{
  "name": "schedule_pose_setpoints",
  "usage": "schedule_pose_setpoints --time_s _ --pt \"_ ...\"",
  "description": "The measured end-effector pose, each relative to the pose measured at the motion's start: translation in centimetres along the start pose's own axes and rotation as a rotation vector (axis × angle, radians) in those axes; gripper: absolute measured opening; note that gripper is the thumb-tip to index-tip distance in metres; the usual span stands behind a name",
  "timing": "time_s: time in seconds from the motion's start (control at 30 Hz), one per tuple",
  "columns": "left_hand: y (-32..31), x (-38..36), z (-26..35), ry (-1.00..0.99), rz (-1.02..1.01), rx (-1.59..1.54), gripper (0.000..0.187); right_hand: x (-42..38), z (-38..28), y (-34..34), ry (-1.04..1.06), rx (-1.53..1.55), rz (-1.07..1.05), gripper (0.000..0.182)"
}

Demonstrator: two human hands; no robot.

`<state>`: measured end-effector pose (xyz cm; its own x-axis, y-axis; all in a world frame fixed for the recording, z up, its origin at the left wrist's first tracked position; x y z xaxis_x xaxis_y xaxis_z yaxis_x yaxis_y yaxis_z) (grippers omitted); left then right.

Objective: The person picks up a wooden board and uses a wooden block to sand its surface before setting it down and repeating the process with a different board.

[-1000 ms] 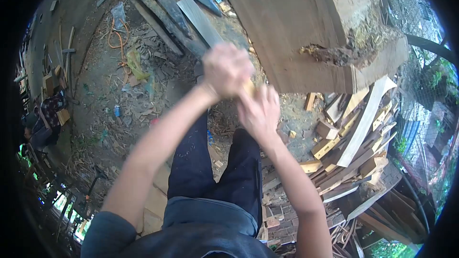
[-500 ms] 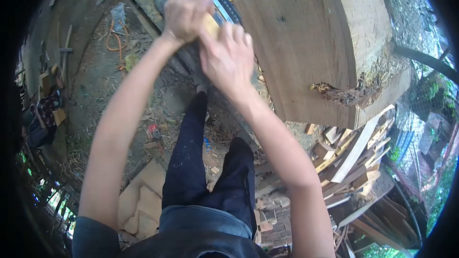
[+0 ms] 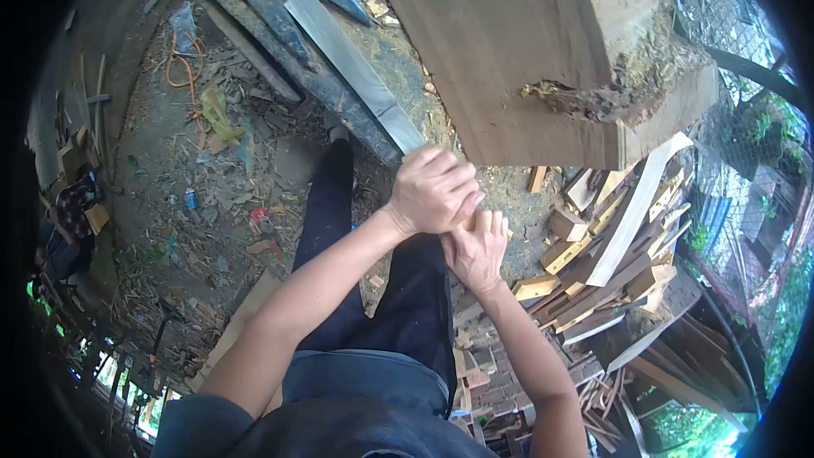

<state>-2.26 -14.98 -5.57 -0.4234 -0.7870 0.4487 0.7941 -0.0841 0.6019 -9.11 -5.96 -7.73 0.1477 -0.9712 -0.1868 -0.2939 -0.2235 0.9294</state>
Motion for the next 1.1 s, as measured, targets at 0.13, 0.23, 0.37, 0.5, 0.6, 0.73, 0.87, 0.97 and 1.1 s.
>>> schedule_pose_setpoints --time_s 0.13,0.23,0.37,0.5,0.6,0.73,0.87,0.97,1.1 --pt "5.2 4.5 -7.8 -0.085 0.118 0.145 0.025 10.3 -4.6 1.0 0.111 0.01 0.068 0.041" --pt "10.4 10.7 -16.9 -0.148 0.158 0.277 0.026 21.7 -9.1 2.7 0.198 -0.047 0.297 0.036" --pt "15.0 15.7 -22.1 -0.111 0.079 0.339 0.03 29.1 -12.2 4.2 0.259 0.007 0.474 0.026" --pt "11.1 11.3 -18.7 -0.079 0.056 0.444 0.03 22.7 -10.1 3.9 0.233 0.018 0.403 0.028" --pt "5.5 5.8 -8.0 -0.064 -0.042 0.292 0.025 10.9 -5.0 1.5 0.117 0.026 0.199 0.038" --pt "-1.9 0.9 1.8 -0.011 -0.123 0.118 0.022 -0.5 1.0 1.1 0.028 0.003 0.094 0.022" --pt "-1.6 1.4 0.1 0.029 -0.097 0.058 0.022 0.7 1.3 0.5 0.017 -0.053 -0.008 0.023" --pt "3.2 4.8 -6.4 0.013 -0.057 0.154 0.021 8.9 -3.1 1.4 0.094 -0.035 0.078 0.023" --pt "10.4 11.9 -16.4 -0.159 -0.018 0.417 0.023 22.9 -9.3 3.1 0.18 -0.033 0.304 0.028"
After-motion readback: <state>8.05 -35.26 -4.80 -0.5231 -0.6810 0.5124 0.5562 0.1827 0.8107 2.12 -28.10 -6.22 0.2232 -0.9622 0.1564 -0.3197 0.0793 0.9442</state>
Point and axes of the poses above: each hand's wrist, its own x-axis towards the middle knuckle, its own y-axis out of the back of the hand, z = x × y, the point moved 10 cm from there along x, towards the middle knuckle
